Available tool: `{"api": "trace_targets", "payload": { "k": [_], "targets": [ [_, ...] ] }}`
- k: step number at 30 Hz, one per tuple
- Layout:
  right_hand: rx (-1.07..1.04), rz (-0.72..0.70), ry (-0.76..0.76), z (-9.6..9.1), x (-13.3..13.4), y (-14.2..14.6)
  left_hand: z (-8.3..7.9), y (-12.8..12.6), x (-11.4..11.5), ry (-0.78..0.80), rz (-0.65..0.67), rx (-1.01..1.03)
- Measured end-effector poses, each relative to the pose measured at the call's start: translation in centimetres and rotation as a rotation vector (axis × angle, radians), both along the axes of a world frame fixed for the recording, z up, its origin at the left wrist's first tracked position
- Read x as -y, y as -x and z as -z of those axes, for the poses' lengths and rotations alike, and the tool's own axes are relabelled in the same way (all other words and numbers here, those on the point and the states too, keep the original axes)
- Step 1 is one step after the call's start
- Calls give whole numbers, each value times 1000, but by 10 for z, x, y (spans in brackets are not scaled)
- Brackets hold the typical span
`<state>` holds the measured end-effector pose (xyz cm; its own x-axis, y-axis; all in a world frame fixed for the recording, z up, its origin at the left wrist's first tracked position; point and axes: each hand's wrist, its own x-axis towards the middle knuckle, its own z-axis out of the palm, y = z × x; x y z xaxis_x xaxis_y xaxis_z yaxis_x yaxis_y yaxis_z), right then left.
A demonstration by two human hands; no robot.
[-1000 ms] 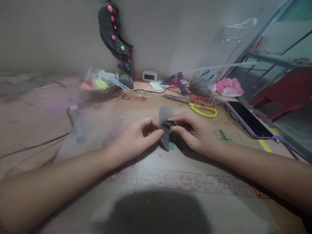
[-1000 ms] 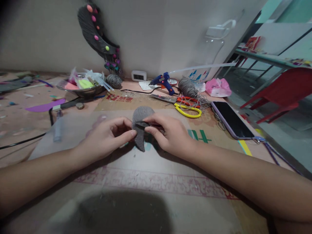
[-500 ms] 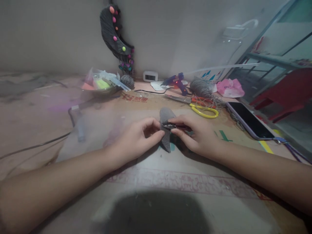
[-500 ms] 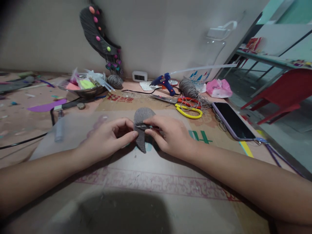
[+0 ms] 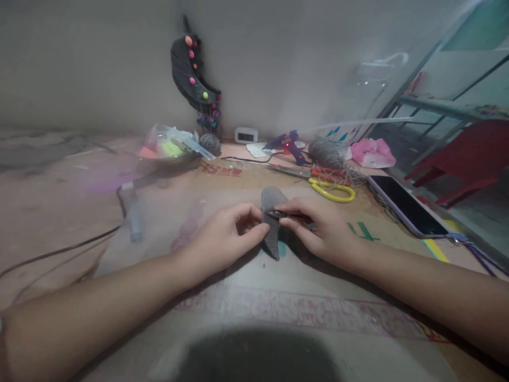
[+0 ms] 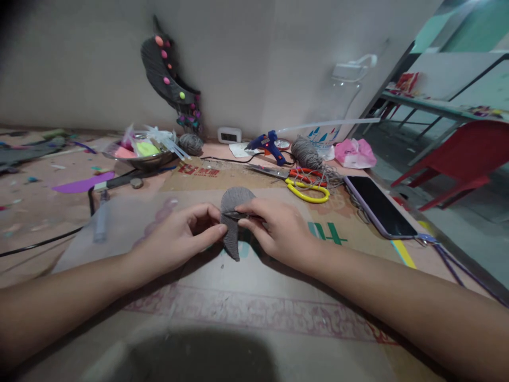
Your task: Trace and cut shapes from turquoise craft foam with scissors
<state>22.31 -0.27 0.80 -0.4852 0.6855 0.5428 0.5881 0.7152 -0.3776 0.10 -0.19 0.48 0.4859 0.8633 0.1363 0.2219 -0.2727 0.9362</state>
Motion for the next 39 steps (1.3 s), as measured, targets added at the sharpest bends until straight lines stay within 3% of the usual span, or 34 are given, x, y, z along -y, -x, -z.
{"api": "trace_targets", "payload": {
  "k": [6,10,17,24,30,39],
  "targets": [
    [-233,133,243,-4,1,4,1,-2,-7,105,-96,100],
    [-242,98,440,-9,-5,8,2,-3,-8,139,-71,193],
    [-235,84,506,-7,-6,14,0,-3,-4,92,12,136],
    [-202,96,565,-12,1,16,-1,-1,-4,45,7,59],
    [-318,80,774,-9,1,14,-3,0,-5,85,9,101],
    [-359,51,734,-6,-1,13,-2,2,-3,-19,7,-77]
  ]
}}
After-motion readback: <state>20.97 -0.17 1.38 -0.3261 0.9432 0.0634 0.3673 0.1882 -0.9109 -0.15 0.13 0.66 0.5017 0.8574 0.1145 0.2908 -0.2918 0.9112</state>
